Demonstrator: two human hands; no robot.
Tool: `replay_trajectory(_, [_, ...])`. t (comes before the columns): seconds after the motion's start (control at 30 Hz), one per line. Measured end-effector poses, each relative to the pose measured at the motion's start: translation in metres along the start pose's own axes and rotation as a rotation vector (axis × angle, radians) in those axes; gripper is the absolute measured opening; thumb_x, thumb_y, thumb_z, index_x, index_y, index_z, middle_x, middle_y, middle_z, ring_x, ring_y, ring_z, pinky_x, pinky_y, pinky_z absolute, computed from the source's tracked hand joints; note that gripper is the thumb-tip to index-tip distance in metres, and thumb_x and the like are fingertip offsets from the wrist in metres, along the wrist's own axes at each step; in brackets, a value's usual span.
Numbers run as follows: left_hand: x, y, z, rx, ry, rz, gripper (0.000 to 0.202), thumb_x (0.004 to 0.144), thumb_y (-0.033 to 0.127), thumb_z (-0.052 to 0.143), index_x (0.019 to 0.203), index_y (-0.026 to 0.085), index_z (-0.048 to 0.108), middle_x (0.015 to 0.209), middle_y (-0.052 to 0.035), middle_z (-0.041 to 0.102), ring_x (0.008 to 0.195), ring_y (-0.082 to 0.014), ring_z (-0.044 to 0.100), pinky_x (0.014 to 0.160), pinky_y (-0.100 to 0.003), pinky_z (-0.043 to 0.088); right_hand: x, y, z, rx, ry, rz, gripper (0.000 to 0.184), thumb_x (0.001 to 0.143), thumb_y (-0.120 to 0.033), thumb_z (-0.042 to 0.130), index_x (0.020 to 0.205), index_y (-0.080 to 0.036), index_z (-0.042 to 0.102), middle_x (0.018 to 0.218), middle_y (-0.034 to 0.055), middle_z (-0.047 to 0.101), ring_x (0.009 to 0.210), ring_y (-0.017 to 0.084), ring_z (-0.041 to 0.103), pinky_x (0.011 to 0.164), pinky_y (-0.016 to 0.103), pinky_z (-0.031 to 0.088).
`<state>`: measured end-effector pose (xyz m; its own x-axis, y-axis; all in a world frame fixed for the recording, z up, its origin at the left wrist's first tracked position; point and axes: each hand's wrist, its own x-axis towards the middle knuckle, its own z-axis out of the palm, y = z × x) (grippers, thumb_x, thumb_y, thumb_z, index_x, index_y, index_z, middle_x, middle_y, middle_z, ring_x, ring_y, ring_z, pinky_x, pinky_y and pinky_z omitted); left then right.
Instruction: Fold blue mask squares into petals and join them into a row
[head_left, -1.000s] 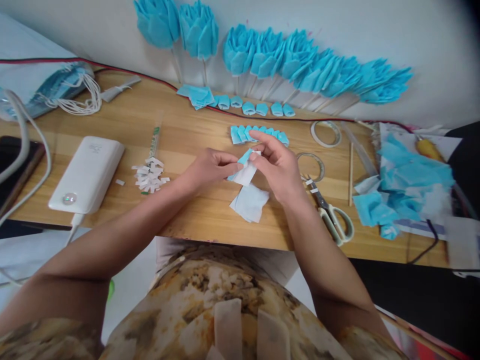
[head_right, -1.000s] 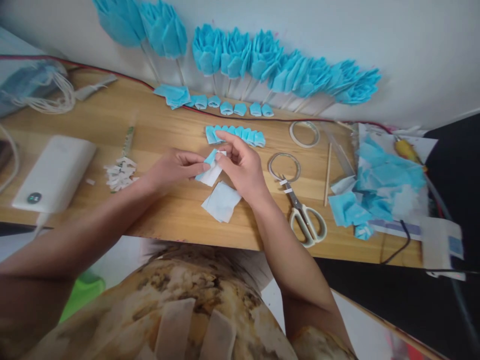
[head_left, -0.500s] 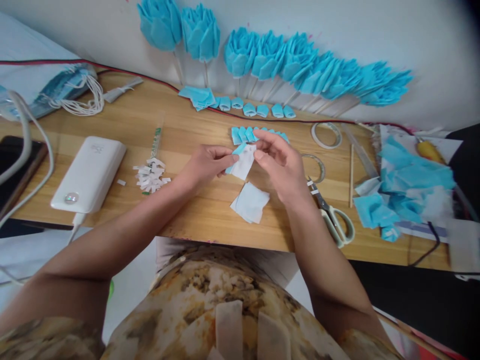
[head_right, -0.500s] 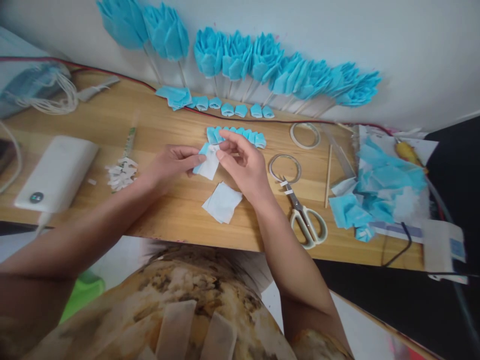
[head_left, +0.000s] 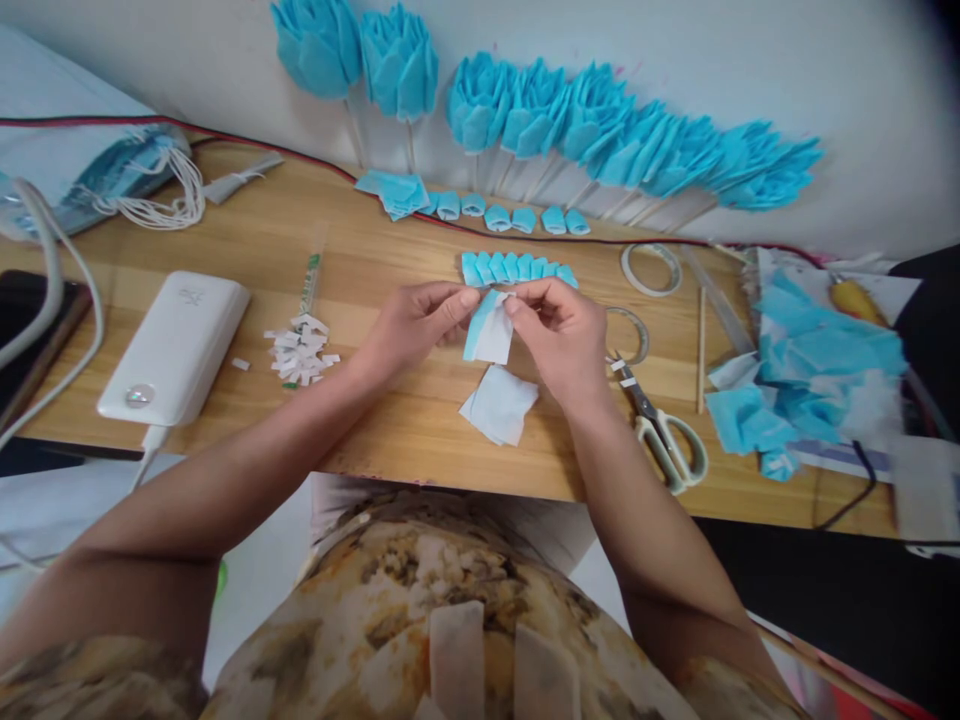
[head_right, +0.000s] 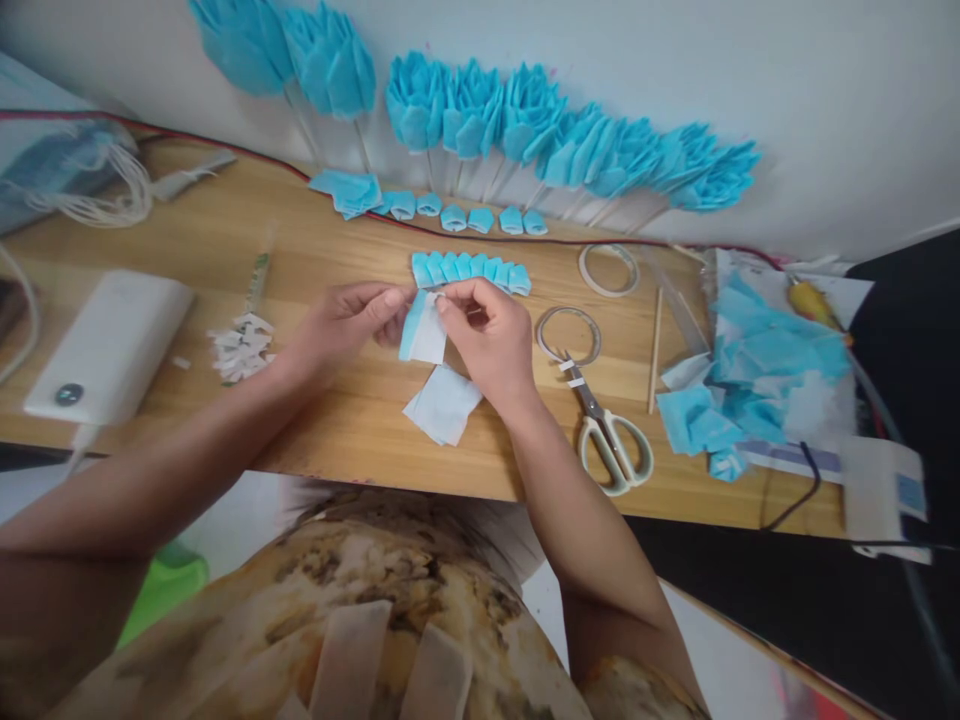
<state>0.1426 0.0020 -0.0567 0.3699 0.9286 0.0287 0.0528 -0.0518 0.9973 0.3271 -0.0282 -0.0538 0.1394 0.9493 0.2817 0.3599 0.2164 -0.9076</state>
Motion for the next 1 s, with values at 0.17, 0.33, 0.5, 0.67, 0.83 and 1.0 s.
replay_trajectory(0.17, [-0.0012,-0.0025,0.0000,0.032,0.052,-0.031,0.041,0.084,0.055,0.074,0.067,0.018,0.072,0.058,0.0015,0.057,0.058,-0.0100,0.049,0.058,-0.024,0.040,-0.0033,-0.0025,0.0029,-0.085,-0.006,-0.043,0.007,0.085,-0.023,0.068,0.078,-0.025,0.069,0.078,-0.0034,0.074,0.070,0.013,0.065,0.068,0.030,0.055])
replay_trajectory(0.33, [-0.0014,-0.0035,-0.0003,0.058,0.075,-0.076,0.035,0.077,0.054,0.082,0.082,0.020,0.083,0.069,-0.0004,0.071,0.066,-0.0121,0.058,0.062,-0.024,0.046,-0.0051,-0.0019,0.0046,-0.113,0.004,-0.078,0.008,0.084,-0.022,0.068,0.077,-0.025,0.069,0.075,-0.0038,0.073,0.066,0.013,0.063,0.065,0.030,0.053])
replay_trajectory(0.5, [-0.0014,-0.0054,0.0012,0.093,0.088,-0.047,0.037,0.072,0.054,0.086,0.084,0.019,0.084,0.089,-0.0051,0.081,0.083,-0.0185,0.069,0.075,-0.027,0.053,-0.0067,-0.0038,0.0069,-0.151,0.006,-0.080,0.010,0.084,-0.022,0.068,0.074,-0.025,0.067,0.070,-0.0044,0.071,0.063,0.012,0.060,0.061,0.029,0.051])
replay_trajectory(0.67, [-0.0002,-0.0084,0.0027,0.082,0.076,-0.021,0.031,0.078,0.040,0.082,0.099,0.017,0.081,0.089,-0.0054,0.080,0.081,-0.0162,0.069,0.076,-0.026,0.052,-0.0060,-0.0038,0.0073,-0.122,0.030,-0.070,0.012,0.083,-0.021,0.069,0.072,-0.024,0.066,0.069,-0.0048,0.071,0.061,0.011,0.060,0.061,0.028,0.050])
replay_trajectory(0.83, [0.0019,-0.0093,0.0035,0.043,0.061,-0.011,0.030,0.077,0.040,0.082,0.091,0.015,0.073,0.082,-0.0039,0.074,0.072,-0.0128,0.063,0.068,-0.025,0.047,-0.0053,-0.0018,0.0062,-0.105,0.036,-0.031,0.013,0.083,-0.024,0.069,0.071,-0.024,0.065,0.069,-0.0048,0.071,0.062,0.012,0.060,0.061,0.028,0.050])
replay_trajectory(1.0, [0.0017,-0.0052,0.0041,0.135,0.090,-0.001,0.022,0.078,0.036,0.077,0.080,0.016,0.069,0.072,-0.0003,0.066,0.066,-0.0109,0.054,0.062,-0.024,0.041,-0.0056,-0.0030,0.0065,-0.092,-0.009,-0.032,0.012,0.084,-0.023,0.069,0.072,-0.024,0.067,0.071,-0.0044,0.071,0.063,0.012,0.061,0.061,0.028,0.051])
